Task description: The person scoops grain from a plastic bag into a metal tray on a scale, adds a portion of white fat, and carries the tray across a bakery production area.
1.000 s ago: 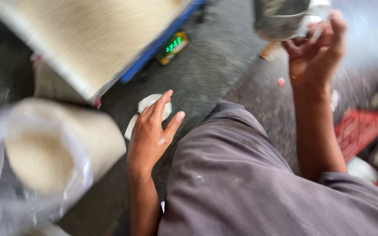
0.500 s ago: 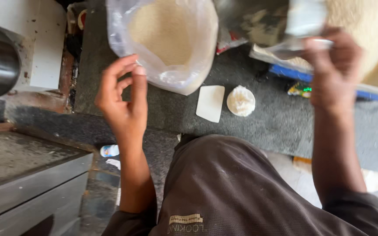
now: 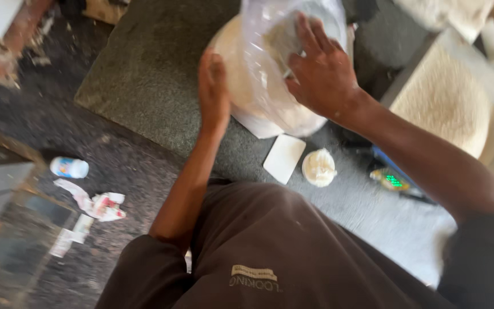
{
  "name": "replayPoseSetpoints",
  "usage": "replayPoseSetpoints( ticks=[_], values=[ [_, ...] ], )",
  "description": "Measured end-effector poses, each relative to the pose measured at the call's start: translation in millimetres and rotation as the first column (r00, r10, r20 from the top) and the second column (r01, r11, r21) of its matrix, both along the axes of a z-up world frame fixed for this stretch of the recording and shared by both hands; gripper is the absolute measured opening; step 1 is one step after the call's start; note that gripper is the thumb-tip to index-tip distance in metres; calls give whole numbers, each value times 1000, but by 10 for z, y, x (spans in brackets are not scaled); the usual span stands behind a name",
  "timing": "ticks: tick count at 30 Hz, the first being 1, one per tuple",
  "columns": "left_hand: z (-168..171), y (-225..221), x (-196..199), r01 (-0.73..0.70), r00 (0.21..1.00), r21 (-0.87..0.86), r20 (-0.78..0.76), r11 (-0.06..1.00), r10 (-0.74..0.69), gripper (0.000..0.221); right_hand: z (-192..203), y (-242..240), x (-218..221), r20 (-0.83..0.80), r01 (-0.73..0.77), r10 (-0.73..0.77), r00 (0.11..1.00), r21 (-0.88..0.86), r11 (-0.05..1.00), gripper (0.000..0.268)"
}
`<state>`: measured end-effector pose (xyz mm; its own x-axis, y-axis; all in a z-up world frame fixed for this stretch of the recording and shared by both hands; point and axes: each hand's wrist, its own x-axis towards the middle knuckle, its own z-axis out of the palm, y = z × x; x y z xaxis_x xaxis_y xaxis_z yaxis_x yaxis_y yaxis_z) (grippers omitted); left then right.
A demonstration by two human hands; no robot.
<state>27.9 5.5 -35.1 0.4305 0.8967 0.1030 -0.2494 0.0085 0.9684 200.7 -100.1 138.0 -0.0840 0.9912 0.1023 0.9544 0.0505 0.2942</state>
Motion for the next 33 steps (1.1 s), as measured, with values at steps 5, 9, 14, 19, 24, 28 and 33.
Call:
replayPoseSetpoints(
  ticks=[5, 9, 14, 19, 24, 28, 33],
  values=[
    [-234, -25, 283, -127, 945, 194, -274, 973, 178, 64, -35, 300, 282, -266, 243, -335, 904, -327, 913, 42],
    [-215, 17, 479, -168, 882, 241, -396, 956, 255, 72, -102, 327, 587, -417, 370, -548, 725, -434, 821, 55],
    [-27, -10, 362, -139, 865, 244, -441, 960, 237, 67, -629, 267, 715, -850, 372, -496, -176, -524, 766, 28],
    [32, -6, 349, -144, 871, 242, -429, 959, 239, 60, -988, 122, 781, -816, 366, -312, -486, -515, 775, 31],
    [93, 48, 252, -11, 919, 210, -383, 978, 93, 65, -885, 99, 724, -659, 455, -180, -730, -665, 592, 16],
    [590, 78, 72, 22, 998, 137, -61, 990, -13, 66, -768, 114, 531, -727, 479, -190, -660, -601, 639, 23],
    [1393, -47, -107, 135, 957, 742, -269, 657, 107, 49, -542, -5, 494, -724, 517, -65, -687, -549, 657, 31]
  ],
)
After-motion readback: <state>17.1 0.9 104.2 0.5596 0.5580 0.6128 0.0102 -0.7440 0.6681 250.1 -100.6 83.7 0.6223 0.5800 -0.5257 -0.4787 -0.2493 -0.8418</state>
